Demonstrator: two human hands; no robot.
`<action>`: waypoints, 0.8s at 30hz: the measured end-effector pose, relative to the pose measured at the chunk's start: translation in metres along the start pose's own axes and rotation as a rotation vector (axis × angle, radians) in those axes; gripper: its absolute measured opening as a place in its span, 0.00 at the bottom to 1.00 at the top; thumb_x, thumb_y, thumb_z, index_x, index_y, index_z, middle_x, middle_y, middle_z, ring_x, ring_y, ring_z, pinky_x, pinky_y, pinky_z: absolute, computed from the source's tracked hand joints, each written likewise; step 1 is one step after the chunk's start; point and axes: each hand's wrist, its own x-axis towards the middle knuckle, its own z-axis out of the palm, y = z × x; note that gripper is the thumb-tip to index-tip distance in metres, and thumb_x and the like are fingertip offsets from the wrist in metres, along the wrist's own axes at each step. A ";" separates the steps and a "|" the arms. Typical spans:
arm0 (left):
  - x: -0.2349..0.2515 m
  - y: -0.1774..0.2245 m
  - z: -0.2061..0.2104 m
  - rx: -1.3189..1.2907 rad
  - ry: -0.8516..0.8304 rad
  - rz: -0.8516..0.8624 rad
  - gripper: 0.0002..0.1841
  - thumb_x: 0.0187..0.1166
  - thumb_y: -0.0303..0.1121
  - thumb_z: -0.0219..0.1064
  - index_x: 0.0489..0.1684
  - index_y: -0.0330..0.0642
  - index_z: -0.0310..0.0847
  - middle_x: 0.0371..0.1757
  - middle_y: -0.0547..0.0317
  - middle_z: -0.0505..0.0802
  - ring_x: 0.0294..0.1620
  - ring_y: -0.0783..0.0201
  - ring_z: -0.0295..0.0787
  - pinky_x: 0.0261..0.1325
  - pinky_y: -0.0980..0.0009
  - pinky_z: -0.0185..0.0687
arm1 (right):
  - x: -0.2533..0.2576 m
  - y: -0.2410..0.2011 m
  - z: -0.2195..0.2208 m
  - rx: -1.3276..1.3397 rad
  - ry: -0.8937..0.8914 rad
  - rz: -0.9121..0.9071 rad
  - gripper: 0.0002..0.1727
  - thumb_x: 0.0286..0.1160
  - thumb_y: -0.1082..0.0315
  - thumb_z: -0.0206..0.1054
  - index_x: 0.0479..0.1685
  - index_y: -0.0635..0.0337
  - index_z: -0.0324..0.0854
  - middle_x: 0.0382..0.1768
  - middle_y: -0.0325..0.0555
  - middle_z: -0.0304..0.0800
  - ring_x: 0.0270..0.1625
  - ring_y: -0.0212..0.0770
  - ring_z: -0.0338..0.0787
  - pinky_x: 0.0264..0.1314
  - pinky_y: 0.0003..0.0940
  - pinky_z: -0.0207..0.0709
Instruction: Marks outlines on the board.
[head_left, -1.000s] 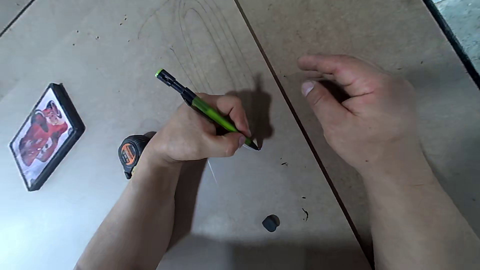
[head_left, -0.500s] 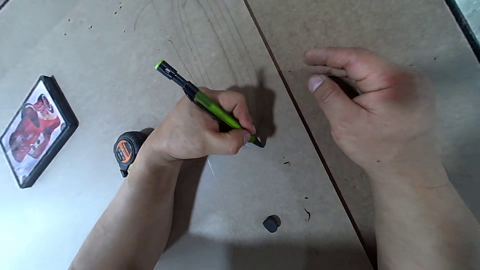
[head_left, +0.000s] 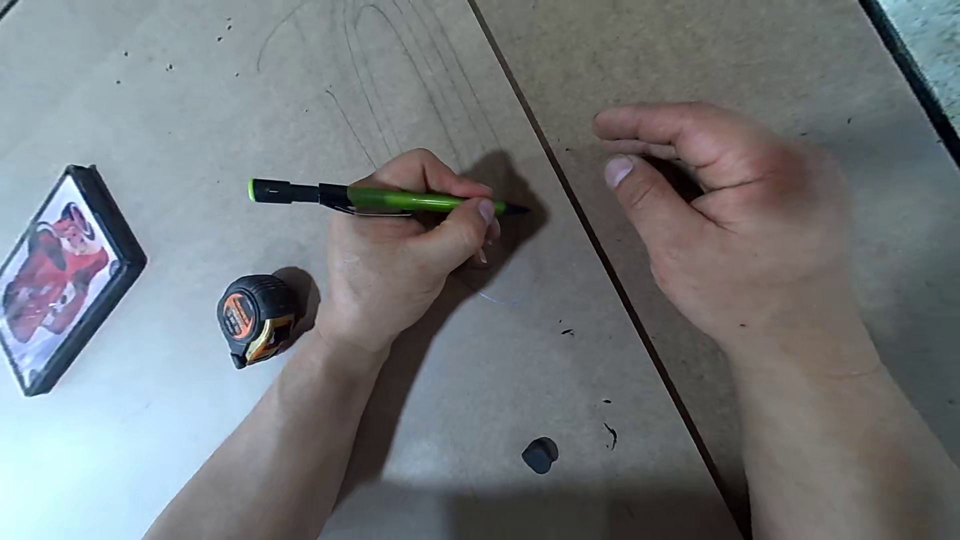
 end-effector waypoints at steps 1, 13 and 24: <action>0.000 0.001 0.002 0.011 0.034 -0.012 0.04 0.76 0.21 0.70 0.42 0.36 0.83 0.32 0.56 0.95 0.27 0.64 0.94 0.29 0.70 0.94 | 0.000 0.000 0.000 -0.002 0.003 -0.001 0.16 0.86 0.58 0.62 0.65 0.42 0.89 0.57 0.27 0.94 0.55 0.18 0.90 0.55 0.18 0.84; 0.000 0.001 0.009 0.025 0.193 -0.041 0.03 0.79 0.22 0.70 0.44 0.35 0.82 0.34 0.53 0.96 0.30 0.60 0.96 0.32 0.67 0.97 | -0.002 -0.005 -0.002 -0.023 0.008 0.010 0.15 0.87 0.60 0.62 0.65 0.45 0.89 0.56 0.30 0.93 0.51 0.20 0.90 0.50 0.20 0.85; 0.000 0.001 0.010 0.051 0.189 -0.041 0.03 0.79 0.22 0.70 0.42 0.36 0.82 0.33 0.54 0.97 0.29 0.61 0.96 0.32 0.68 0.96 | -0.002 -0.005 -0.002 -0.025 0.013 0.011 0.15 0.86 0.60 0.63 0.65 0.44 0.89 0.56 0.29 0.93 0.50 0.19 0.89 0.49 0.20 0.84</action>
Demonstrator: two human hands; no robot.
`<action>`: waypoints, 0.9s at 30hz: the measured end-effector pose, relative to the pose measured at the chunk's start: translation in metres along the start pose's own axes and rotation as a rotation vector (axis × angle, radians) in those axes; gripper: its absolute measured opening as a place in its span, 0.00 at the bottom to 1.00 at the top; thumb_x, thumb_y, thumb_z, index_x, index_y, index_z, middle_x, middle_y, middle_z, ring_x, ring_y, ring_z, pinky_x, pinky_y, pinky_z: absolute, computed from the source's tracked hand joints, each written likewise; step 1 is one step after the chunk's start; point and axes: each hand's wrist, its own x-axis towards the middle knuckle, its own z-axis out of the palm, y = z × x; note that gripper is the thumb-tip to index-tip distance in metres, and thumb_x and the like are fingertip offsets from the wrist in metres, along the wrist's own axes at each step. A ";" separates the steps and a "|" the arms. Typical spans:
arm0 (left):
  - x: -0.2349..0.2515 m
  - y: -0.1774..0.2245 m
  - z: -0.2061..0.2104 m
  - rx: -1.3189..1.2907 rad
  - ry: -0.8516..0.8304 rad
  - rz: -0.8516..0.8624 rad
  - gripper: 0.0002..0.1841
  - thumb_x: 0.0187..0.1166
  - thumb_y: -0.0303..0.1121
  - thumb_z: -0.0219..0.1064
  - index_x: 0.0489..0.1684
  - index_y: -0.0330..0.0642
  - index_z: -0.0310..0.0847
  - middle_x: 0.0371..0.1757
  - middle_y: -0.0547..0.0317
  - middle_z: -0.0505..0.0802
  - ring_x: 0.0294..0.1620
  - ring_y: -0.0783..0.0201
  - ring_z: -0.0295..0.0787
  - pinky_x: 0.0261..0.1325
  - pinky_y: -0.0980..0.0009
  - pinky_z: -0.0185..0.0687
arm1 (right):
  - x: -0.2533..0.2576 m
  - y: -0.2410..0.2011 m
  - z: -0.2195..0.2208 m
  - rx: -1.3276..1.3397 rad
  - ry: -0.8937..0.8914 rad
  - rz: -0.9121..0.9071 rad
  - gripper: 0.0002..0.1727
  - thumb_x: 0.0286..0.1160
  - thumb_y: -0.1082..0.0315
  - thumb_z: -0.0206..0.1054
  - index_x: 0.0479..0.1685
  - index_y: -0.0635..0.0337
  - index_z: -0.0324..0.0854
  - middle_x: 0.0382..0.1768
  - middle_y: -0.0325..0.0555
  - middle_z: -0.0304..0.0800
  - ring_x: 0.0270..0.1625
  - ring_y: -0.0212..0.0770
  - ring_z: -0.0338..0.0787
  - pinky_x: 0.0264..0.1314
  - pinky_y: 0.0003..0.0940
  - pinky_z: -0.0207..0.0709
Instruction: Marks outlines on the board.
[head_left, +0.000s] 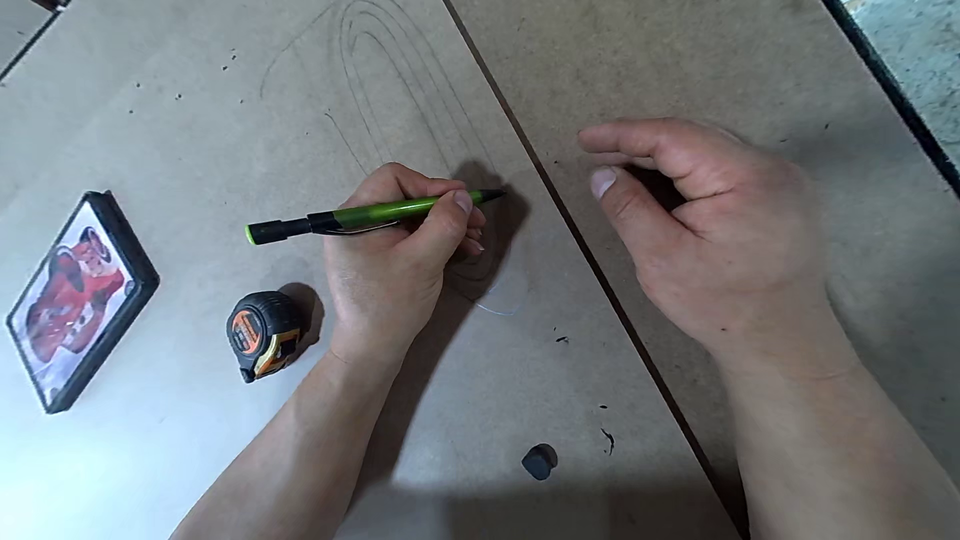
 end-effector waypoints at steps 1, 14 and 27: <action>0.000 0.000 -0.001 0.002 -0.007 0.001 0.03 0.79 0.22 0.69 0.42 0.36 0.82 0.33 0.54 0.97 0.29 0.61 0.96 0.32 0.67 0.96 | 0.000 0.000 0.000 0.000 0.000 0.001 0.15 0.86 0.60 0.63 0.65 0.44 0.89 0.56 0.29 0.93 0.50 0.19 0.89 0.49 0.19 0.84; 0.000 -0.001 -0.004 0.002 -0.085 0.031 0.03 0.78 0.22 0.69 0.43 0.35 0.83 0.34 0.54 0.96 0.30 0.62 0.96 0.31 0.67 0.96 | 0.002 0.004 0.003 0.006 0.007 -0.013 0.15 0.85 0.59 0.62 0.63 0.41 0.90 0.57 0.27 0.93 0.54 0.18 0.89 0.54 0.17 0.83; 0.001 -0.001 -0.008 -0.020 -0.177 0.045 0.03 0.78 0.22 0.70 0.41 0.36 0.82 0.34 0.54 0.96 0.29 0.62 0.95 0.30 0.69 0.95 | 0.002 0.004 0.003 0.000 0.002 -0.013 0.15 0.85 0.58 0.63 0.63 0.42 0.90 0.56 0.27 0.93 0.52 0.18 0.89 0.53 0.18 0.83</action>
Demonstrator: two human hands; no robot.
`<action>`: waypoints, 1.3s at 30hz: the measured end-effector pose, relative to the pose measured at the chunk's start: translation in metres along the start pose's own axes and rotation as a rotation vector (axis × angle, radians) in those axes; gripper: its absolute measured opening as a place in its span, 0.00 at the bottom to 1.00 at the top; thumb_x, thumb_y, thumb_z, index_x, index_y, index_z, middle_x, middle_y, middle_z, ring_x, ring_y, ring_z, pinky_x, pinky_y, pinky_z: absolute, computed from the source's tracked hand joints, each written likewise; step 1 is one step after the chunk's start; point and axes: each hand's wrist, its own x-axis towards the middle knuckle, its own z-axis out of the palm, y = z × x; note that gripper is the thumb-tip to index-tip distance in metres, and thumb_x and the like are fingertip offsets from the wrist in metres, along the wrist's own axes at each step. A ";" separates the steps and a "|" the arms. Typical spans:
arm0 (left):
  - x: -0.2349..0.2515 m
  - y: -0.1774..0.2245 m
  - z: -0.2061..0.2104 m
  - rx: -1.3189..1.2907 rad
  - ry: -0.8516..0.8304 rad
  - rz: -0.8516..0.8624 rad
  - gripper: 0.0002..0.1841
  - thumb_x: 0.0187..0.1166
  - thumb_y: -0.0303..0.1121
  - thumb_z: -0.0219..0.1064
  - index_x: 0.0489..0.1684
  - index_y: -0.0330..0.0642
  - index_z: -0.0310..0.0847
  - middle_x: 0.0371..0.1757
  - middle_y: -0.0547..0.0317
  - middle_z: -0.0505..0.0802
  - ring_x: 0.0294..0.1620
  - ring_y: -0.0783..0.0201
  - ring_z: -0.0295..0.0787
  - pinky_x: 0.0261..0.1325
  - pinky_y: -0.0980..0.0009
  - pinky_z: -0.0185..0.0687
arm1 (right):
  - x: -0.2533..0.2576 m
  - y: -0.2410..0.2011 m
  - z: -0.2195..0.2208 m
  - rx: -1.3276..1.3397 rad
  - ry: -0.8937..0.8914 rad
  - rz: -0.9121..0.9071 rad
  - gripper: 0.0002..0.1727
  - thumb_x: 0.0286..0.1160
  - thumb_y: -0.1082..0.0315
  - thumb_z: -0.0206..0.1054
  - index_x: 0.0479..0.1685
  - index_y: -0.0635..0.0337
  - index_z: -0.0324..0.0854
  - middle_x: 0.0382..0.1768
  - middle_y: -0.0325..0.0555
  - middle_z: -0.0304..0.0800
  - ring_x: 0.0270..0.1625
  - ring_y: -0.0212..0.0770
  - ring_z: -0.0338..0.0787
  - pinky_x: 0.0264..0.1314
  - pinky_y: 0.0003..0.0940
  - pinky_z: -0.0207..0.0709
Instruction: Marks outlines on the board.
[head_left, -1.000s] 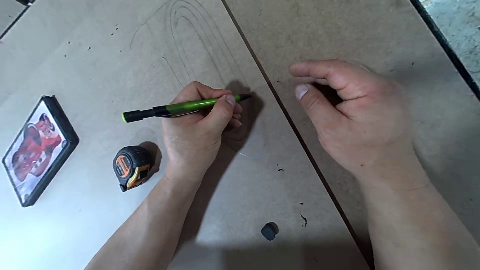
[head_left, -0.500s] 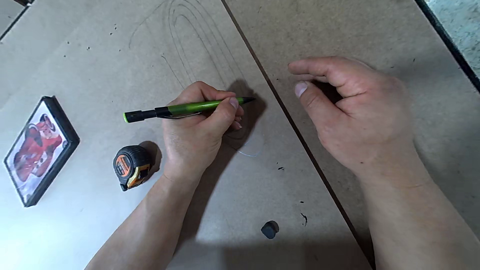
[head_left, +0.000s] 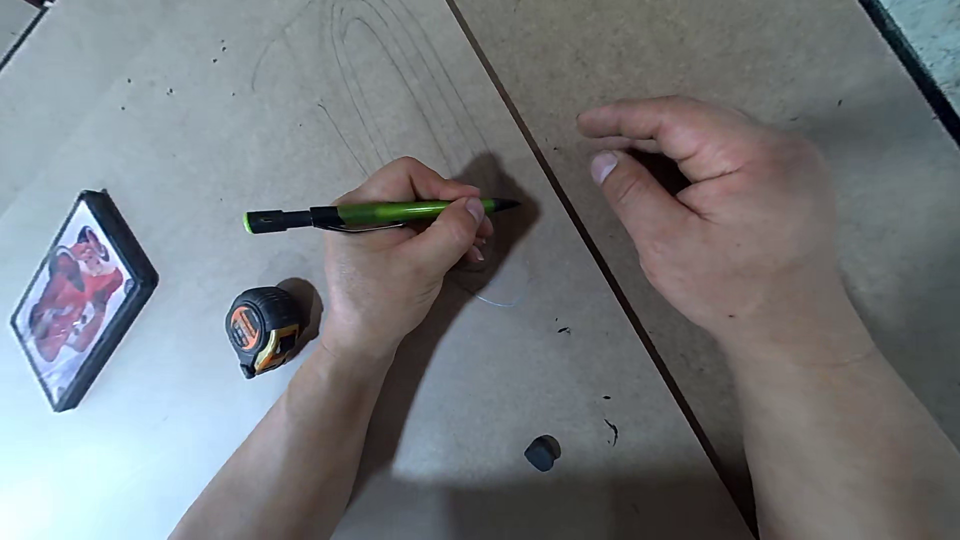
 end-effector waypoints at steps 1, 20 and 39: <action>0.000 0.000 0.000 -0.003 -0.008 0.002 0.03 0.77 0.22 0.70 0.41 0.35 0.82 0.34 0.54 0.96 0.29 0.62 0.95 0.30 0.69 0.95 | 0.000 0.000 0.000 -0.002 0.000 0.003 0.15 0.86 0.57 0.63 0.63 0.41 0.90 0.56 0.27 0.93 0.52 0.18 0.89 0.53 0.18 0.83; -0.003 0.007 -0.006 0.003 -0.162 -0.028 0.03 0.77 0.21 0.70 0.42 0.36 0.84 0.33 0.56 0.94 0.28 0.64 0.93 0.29 0.71 0.93 | 0.001 0.001 0.000 0.007 -0.007 -0.002 0.15 0.86 0.57 0.62 0.63 0.41 0.90 0.55 0.26 0.94 0.53 0.17 0.89 0.54 0.17 0.82; 0.005 0.002 -0.019 -0.025 -0.337 0.018 0.05 0.72 0.24 0.73 0.40 0.37 0.86 0.34 0.56 0.95 0.28 0.64 0.93 0.28 0.70 0.93 | 0.002 0.001 -0.001 0.004 -0.015 0.005 0.15 0.86 0.57 0.61 0.63 0.41 0.89 0.53 0.24 0.94 0.51 0.15 0.89 0.53 0.16 0.82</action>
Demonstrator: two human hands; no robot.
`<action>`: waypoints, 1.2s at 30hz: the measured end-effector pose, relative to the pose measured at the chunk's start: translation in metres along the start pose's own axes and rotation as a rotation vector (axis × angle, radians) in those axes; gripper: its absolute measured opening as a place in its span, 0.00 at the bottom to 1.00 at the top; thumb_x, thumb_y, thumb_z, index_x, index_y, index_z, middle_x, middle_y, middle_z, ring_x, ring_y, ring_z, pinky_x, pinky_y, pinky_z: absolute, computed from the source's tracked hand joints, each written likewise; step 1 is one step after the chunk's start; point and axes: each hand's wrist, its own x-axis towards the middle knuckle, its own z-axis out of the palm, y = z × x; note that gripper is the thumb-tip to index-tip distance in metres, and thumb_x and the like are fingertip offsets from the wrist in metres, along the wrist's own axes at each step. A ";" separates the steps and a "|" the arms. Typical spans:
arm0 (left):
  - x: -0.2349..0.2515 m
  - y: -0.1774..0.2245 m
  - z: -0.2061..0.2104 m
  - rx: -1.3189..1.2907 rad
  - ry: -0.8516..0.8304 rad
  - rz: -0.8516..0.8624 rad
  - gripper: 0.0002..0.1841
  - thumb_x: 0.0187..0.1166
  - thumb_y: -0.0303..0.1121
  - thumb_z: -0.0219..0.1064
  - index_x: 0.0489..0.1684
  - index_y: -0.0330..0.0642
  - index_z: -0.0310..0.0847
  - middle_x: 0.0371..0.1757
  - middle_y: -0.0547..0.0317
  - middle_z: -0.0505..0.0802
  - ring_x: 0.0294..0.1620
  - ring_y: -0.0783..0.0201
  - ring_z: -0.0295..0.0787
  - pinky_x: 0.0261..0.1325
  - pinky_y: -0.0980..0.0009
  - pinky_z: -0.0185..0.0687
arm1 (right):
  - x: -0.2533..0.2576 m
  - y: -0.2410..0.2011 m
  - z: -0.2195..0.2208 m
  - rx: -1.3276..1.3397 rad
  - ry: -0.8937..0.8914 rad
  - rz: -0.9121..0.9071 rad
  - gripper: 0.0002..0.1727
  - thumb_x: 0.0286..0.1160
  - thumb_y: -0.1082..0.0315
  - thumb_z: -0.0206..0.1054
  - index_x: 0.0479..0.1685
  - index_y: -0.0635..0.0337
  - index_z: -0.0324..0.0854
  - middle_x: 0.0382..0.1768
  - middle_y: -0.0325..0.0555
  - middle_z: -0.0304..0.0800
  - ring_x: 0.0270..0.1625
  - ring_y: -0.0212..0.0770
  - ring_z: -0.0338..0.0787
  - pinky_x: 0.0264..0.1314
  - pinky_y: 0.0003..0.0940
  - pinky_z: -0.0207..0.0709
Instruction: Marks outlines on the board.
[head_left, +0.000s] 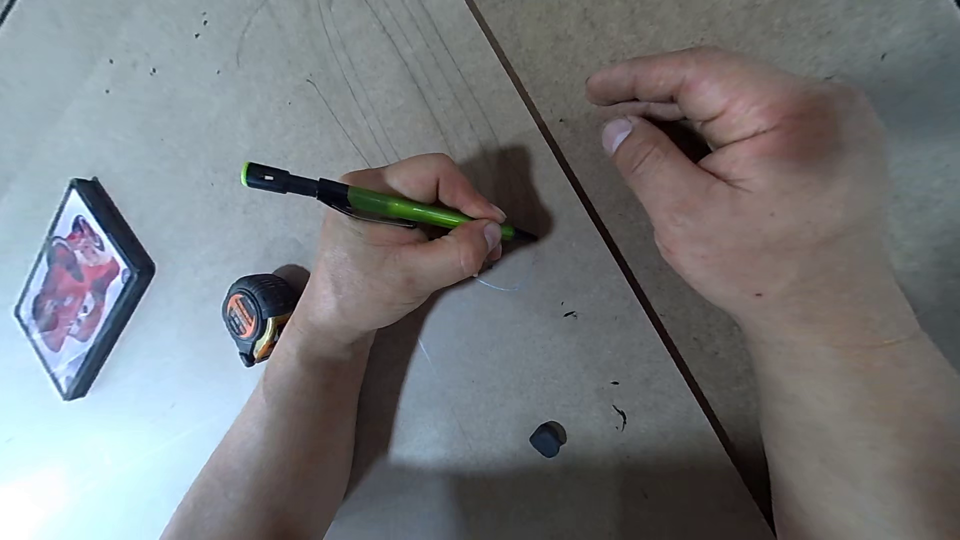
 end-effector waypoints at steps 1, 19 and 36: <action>0.000 0.000 0.000 0.001 -0.005 -0.004 0.05 0.72 0.24 0.74 0.40 0.37 0.86 0.34 0.56 0.95 0.28 0.64 0.92 0.28 0.70 0.93 | 0.000 0.000 0.000 0.002 0.000 0.001 0.15 0.86 0.57 0.62 0.63 0.41 0.89 0.53 0.24 0.95 0.51 0.15 0.89 0.53 0.16 0.83; 0.001 0.003 -0.006 0.003 -0.126 -0.033 0.04 0.70 0.26 0.74 0.36 0.38 0.86 0.33 0.57 0.94 0.27 0.65 0.91 0.27 0.71 0.90 | 0.000 0.001 -0.001 -0.005 -0.010 0.006 0.15 0.86 0.57 0.61 0.63 0.40 0.89 0.54 0.23 0.94 0.51 0.15 0.89 0.53 0.16 0.82; 0.003 0.005 -0.012 0.026 -0.222 -0.050 0.02 0.68 0.27 0.73 0.33 0.42 0.86 0.32 0.59 0.93 0.26 0.69 0.89 0.25 0.75 0.87 | 0.000 0.001 -0.001 0.003 -0.014 0.007 0.15 0.87 0.56 0.61 0.63 0.40 0.89 0.54 0.22 0.94 0.51 0.14 0.89 0.53 0.15 0.82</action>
